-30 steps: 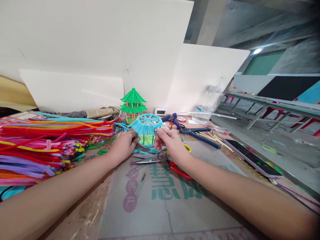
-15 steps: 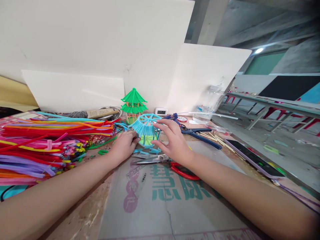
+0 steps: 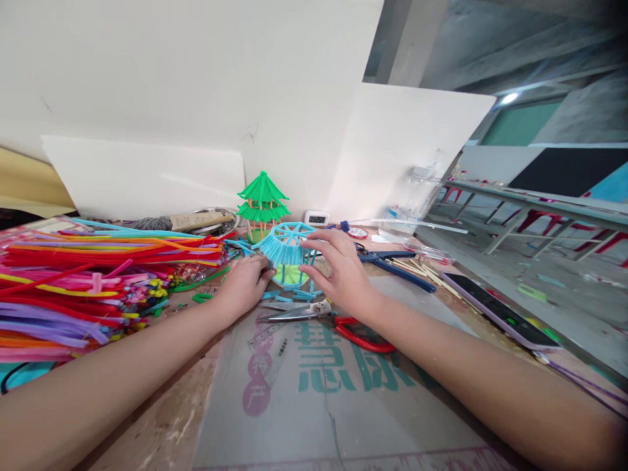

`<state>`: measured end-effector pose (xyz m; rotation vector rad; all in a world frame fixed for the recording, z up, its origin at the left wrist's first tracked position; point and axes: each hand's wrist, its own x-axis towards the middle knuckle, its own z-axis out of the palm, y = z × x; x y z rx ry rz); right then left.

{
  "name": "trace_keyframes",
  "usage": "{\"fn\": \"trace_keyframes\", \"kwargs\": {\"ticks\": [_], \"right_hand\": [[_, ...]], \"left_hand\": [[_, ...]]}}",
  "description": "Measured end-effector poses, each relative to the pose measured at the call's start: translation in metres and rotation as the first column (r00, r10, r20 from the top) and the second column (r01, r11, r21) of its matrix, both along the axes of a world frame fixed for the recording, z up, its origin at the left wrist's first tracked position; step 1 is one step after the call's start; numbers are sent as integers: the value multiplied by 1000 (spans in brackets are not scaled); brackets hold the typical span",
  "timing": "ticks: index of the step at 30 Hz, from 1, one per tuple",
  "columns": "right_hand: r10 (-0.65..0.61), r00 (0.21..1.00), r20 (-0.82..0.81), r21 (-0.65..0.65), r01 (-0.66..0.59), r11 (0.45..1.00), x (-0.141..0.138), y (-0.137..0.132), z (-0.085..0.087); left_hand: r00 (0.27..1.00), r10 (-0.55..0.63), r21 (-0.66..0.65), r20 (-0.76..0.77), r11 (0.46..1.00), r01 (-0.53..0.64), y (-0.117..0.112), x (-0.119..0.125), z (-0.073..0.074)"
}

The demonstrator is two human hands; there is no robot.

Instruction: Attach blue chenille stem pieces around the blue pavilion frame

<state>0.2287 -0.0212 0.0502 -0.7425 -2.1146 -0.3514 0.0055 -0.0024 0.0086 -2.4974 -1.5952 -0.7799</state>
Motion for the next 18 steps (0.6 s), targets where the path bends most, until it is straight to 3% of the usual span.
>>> {"fn": "trace_keyframes", "kwargs": {"ticks": [18], "right_hand": [[24,998,-50,-64,-27,998,-3,3,0]], "left_hand": [[1000,-14,14,4,1000,14,0,0,0]]}}
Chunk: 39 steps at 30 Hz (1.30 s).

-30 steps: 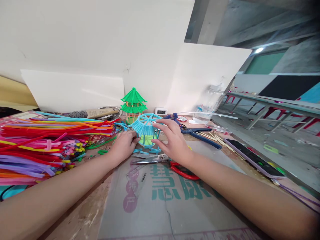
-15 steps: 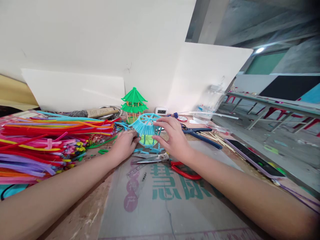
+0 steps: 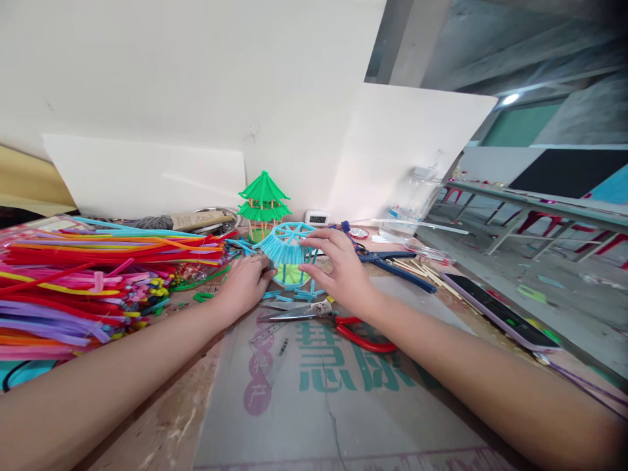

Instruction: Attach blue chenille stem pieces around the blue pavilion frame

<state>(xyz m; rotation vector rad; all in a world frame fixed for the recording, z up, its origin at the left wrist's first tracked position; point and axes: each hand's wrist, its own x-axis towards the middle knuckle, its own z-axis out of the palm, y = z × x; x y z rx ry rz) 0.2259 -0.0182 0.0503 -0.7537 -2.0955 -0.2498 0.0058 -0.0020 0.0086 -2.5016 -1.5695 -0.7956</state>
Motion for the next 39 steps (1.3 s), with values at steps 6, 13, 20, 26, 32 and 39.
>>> {"fn": "trace_keyframes", "kwargs": {"ticks": [6,13,20,26,32,39], "right_hand": [[44,984,-171,-53,-54,997,5,-7,13],[-118,934,-337,-276,22,961,15,-11,16],[-95,930,-354,-697,-195,690,1,-21,-6],[-116,897,-426,-767,-290,572,-5,-28,-3],[-121,875,-468,-767,-335,547,-8,-29,-6],[-143,877,-459,-768,-310,561,-12,-28,-6]], "left_hand": [[1000,-4,-18,3,1000,4,0,-1,0],[1000,-3,-4,12,1000,3,1,-2,-2],[1000,8,58,-16,998,-7,0,-4,-2],[999,15,63,-40,998,-13,0,-4,-2],[999,-1,81,-42,997,5,-1,-3,-1],[1000,-5,76,-24,997,6,-4,-2,0]]}}
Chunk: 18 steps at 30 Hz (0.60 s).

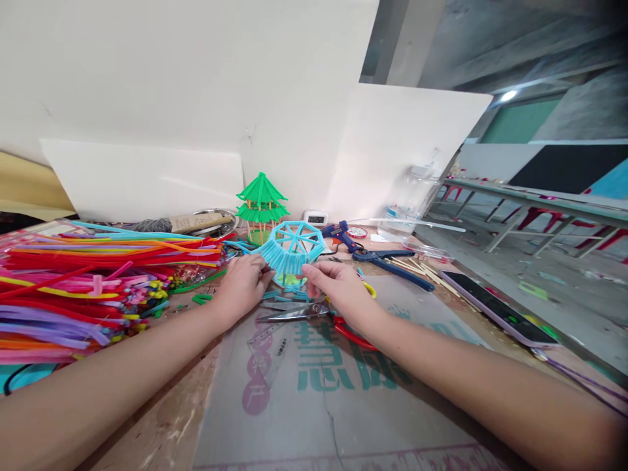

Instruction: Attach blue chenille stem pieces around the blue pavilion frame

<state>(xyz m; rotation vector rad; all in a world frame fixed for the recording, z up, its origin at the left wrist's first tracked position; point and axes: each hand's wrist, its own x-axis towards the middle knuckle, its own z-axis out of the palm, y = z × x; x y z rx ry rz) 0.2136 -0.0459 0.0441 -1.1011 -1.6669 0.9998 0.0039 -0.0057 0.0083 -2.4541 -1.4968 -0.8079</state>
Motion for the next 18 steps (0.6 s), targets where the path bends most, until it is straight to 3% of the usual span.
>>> {"fn": "trace_keyframes", "kwargs": {"ticks": [4,12,18], "right_hand": [[25,998,-50,-39,-27,999,-4,-1,2],[36,947,-318,-180,-98,979,-3,3,-3],[27,946,-323,-190,-93,977,-5,2,0]], "left_hand": [[1000,-22,-29,10,999,23,0,0,1],[999,-38,-5,0,999,38,-1,-1,0],[999,-46,-3,14,999,46,0,-1,0]]}}
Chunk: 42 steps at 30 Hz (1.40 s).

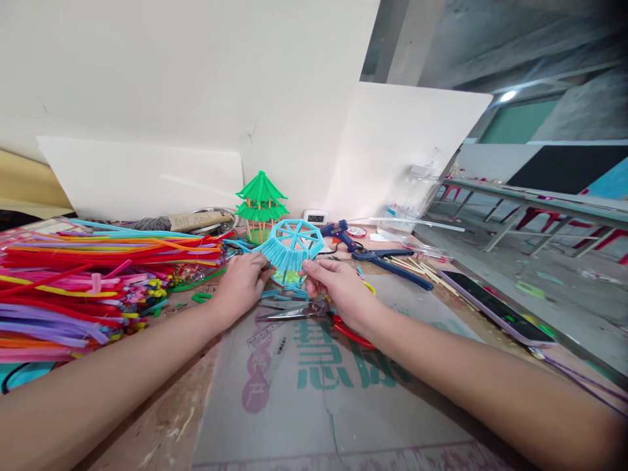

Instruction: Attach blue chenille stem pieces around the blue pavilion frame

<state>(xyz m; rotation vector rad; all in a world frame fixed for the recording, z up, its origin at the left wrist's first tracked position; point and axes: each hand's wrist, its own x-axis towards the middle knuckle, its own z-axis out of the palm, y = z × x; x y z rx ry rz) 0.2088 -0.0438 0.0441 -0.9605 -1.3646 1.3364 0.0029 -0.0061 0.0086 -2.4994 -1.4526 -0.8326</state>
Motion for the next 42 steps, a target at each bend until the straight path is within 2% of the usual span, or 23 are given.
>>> {"fn": "trace_keyframes", "kwargs": {"ticks": [3,7,11,14,17,22,26,28,30,32,34,36,39,41,42], "right_hand": [[-44,993,108,58,38,998,0,-1,1],[-125,930,344,238,42,970,5,2,1],[-193,894,404,327,56,943,15,6,9],[-299,880,370,511,76,856,23,12,13],[-405,834,376,633,88,769,30,19,5],[-379,728,571,640,-106,761,33,25,-14],[-374,675,636,636,-184,750,28,16,-13],[-389,640,663,627,-190,755,26,14,-11],[-399,624,672,604,-149,783,26,16,-11],[-388,641,663,572,-98,815,27,20,-13],[-367,660,656,549,-83,832,29,24,-16],[-355,656,666,542,-100,834,29,26,-18],[-345,649,678,552,-141,822,27,27,-18],[-323,657,681,549,-167,819,26,27,-16],[-302,659,689,538,-186,822,25,28,-16]], "left_hand": [[1000,-2,-6,7,1000,2,0,0,0],[999,38,-26,7,999,-38,0,1,-1],[998,32,-71,47,997,-28,2,1,-1],[995,27,-112,93,994,-16,4,0,0],[982,31,-161,188,987,-1,6,0,-1],[951,31,-200,309,979,33,7,0,-4],[904,78,-190,420,982,4,7,-4,0],[873,112,-160,475,986,-39,5,-7,7],[829,123,-108,545,991,-76,2,-10,18],[758,87,-42,646,996,-78,-3,-11,32],[730,8,33,683,999,-41,-9,-9,49],[797,-55,45,602,998,34,-14,-3,68],[957,-103,0,273,994,107,-17,9,98],[985,-134,-14,111,991,136,-14,18,115],[987,-141,-4,82,990,141,-11,22,121]]}}
